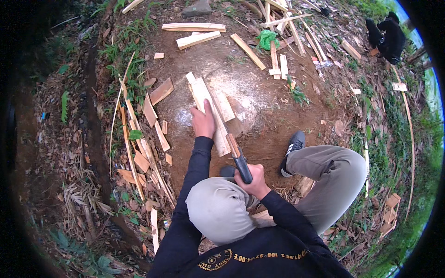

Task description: The person uses a hand saw to cut a piece of light-colored wood placed on a tree stump. They hold the wood with their left hand and saw with their right hand, producing sawdust and smaller wood pieces.

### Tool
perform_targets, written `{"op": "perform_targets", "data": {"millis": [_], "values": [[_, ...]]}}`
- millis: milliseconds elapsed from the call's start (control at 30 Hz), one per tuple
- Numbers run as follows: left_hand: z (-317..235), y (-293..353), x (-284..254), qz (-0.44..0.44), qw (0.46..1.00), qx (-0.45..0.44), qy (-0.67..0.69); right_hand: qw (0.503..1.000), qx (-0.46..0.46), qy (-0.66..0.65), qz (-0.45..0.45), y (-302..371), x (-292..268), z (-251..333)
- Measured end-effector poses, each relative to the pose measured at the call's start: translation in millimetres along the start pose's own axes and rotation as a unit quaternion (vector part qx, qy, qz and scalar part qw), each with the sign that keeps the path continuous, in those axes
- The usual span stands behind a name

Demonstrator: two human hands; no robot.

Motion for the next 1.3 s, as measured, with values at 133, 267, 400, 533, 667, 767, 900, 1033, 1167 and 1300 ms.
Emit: {"op": "perform_targets", "data": {"millis": [133,267,400,533,667,767,900,1033,1167,1300], "values": [[-6,-2,-1,0.021,0.999,-0.015,-0.045,1.000,0.002,0.000,0.007,0,1,3],[-2,-11,2,0.012,1.000,-0.010,-0.015,1.000,0.004,0.000,-0.002,3,4,3],[-1,-13,6,0.018,0.999,0.000,-0.035,1.000,0.022,-0.008,-0.011,3,4,2],[7,-19,5,0.041,0.999,0.004,-0.022,0.999,0.021,-0.010,-0.023,2,3,8],[14,-28,3,0.089,0.996,-0.009,0.013,0.996,0.059,-0.040,-0.061,-1,-4,5],[16,-25,-18,0.064,0.993,-0.044,0.084,0.996,0.042,-0.048,-0.062,0,-2,4],[44,-50,-22,0.011,0.999,-0.014,0.040,0.996,0.032,-0.054,-0.056,1,3,5],[23,-38,-16,0.016,0.999,0.024,0.040,0.997,0.050,-0.037,-0.049,4,0,-1],[15,-35,-10,0.032,0.997,0.021,0.068,0.998,0.005,-0.031,-0.059,1,4,4],[10,-32,-1,0.032,0.997,0.046,0.048,0.999,-0.014,-0.013,-0.047,2,4,3]]}}
Point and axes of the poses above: each hand's wrist, its own y-axis away from the middle knuckle, its own x-axis out of the palm, z = x × y, the point moved 3 cm from there along -y, towards the middle knuckle, and after that the axes turned 2 degrees about -x, right-handed, at the moved point
